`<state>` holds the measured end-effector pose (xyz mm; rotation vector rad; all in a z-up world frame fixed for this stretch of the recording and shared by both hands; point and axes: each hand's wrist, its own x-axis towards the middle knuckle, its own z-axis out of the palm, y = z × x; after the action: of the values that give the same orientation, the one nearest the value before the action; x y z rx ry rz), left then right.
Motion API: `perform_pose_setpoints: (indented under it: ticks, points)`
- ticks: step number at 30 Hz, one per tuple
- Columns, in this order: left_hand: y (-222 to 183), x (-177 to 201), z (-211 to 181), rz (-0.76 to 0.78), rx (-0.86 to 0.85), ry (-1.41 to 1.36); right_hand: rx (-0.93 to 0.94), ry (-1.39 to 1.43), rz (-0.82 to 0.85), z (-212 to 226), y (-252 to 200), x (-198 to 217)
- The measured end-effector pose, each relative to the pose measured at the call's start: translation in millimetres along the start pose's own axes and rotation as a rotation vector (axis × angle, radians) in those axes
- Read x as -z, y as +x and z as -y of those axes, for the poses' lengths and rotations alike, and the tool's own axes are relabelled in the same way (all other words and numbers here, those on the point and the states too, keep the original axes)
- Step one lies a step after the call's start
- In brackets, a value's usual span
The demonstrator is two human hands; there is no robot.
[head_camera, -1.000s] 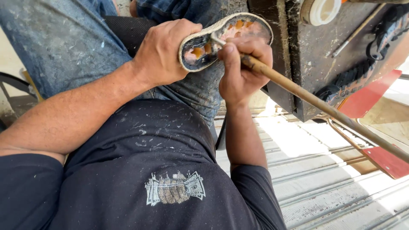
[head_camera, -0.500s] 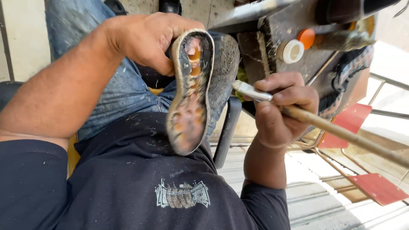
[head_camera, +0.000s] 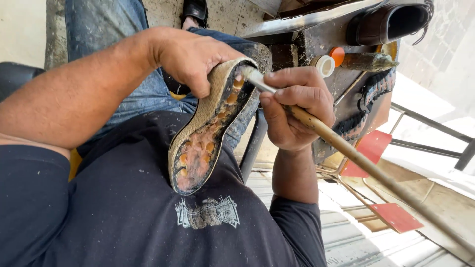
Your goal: Applying adhesive to the inner surface of a shoe sole using a brush
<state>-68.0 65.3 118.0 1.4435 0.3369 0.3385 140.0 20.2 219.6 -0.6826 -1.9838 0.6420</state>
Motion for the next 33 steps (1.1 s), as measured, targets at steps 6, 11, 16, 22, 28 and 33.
perform_pose_setpoints:
  ticks: [6, 11, 16, 22, 28, 33]
  points:
    - [2.6, 7.8, 1.4, -0.068, 0.068, 0.148, -0.032, -0.051, 0.089, -3.2, 12.4, 5.0]
    - [3.7, 15.1, -5.5, -0.052, 0.05, 0.096, -0.007, 0.028, 0.063, -14.8, 21.9, -0.4]
    - [1.5, 22.7, -6.6, -0.092, 0.187, 0.178, -0.2, 0.311, 0.187, -30.5, 15.3, 7.2]
    - [0.1, 33.6, -3.2, -0.124, 0.275, 0.312, -0.414, 0.251, 0.235, -26.6, 18.5, 0.9]
    - [4.3, 37.1, -0.9, -0.115, 0.281, 0.281, -0.04, 0.228, -0.056, -66.1, 29.7, -2.5]
    - [2.0, 34.6, 7.1, -0.134, 0.309, 0.285, -0.198, 0.14, -0.07, -55.4, 25.1, -16.9]
